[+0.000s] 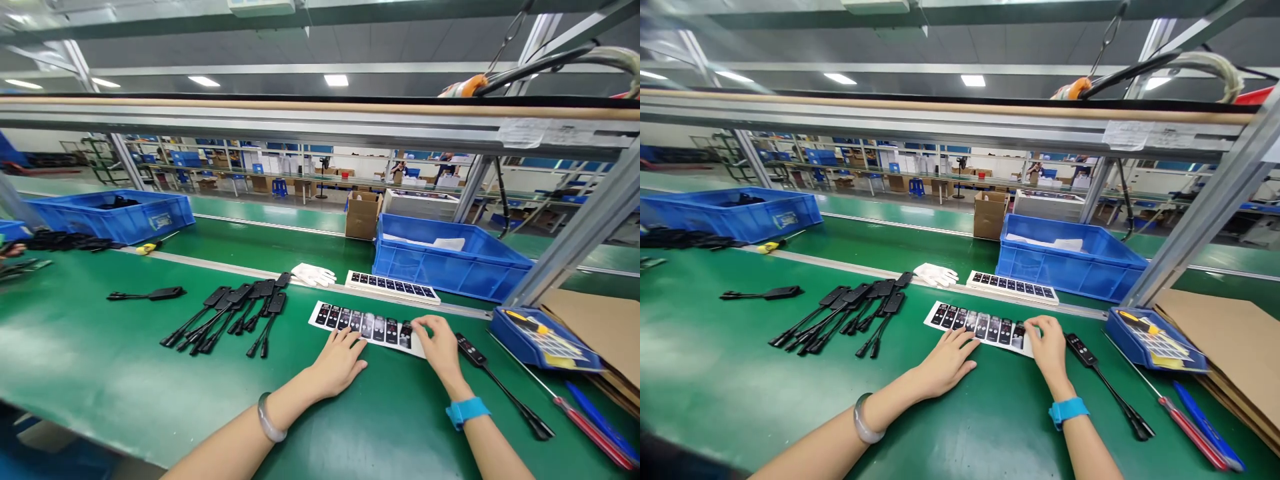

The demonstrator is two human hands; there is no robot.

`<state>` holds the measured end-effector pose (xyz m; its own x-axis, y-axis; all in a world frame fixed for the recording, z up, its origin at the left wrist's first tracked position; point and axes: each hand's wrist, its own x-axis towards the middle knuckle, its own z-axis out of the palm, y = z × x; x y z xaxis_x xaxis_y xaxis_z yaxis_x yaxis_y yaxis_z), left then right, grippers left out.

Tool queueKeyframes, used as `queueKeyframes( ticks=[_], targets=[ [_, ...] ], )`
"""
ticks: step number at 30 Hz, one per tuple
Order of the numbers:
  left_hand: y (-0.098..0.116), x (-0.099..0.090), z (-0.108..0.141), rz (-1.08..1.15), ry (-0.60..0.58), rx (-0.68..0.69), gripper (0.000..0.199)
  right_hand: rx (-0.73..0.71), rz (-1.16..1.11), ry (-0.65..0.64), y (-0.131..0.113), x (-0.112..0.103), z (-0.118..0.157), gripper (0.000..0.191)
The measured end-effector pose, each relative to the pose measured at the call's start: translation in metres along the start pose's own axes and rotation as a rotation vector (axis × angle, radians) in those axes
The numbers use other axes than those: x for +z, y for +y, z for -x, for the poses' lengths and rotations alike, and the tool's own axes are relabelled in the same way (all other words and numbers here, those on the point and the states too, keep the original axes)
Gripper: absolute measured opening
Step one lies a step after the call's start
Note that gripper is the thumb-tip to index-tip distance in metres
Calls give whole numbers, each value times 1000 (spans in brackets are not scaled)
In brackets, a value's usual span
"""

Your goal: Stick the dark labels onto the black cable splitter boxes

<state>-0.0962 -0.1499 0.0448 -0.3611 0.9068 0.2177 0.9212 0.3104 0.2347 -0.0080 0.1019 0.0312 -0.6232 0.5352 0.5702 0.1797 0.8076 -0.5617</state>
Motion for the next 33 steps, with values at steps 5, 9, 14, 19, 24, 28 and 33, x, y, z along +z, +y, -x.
queueKeyframes(
  ticks=[5,9,14,19,24,28,33],
  targets=[
    [-14,-16,-9,-175,42,-120,41,348,-399,365,-3,-17,-1,39],
    [-59,-46,-6,-365,194,-597,39,400,-603,333,-22,-17,3,37],
    [-105,-57,14,-413,237,-905,30,370,-660,162,-42,-8,13,40],
    [-92,-46,9,-319,201,-840,19,365,-703,43,-52,-6,22,39],
    [-68,-56,3,-105,256,-740,34,327,-762,47,-62,-9,25,31],
    [-39,-55,3,232,222,-573,34,336,-847,-4,-73,-9,30,27],
    [8,-30,5,1408,139,-451,37,291,-884,-115,-88,-11,39,24]
  ],
)
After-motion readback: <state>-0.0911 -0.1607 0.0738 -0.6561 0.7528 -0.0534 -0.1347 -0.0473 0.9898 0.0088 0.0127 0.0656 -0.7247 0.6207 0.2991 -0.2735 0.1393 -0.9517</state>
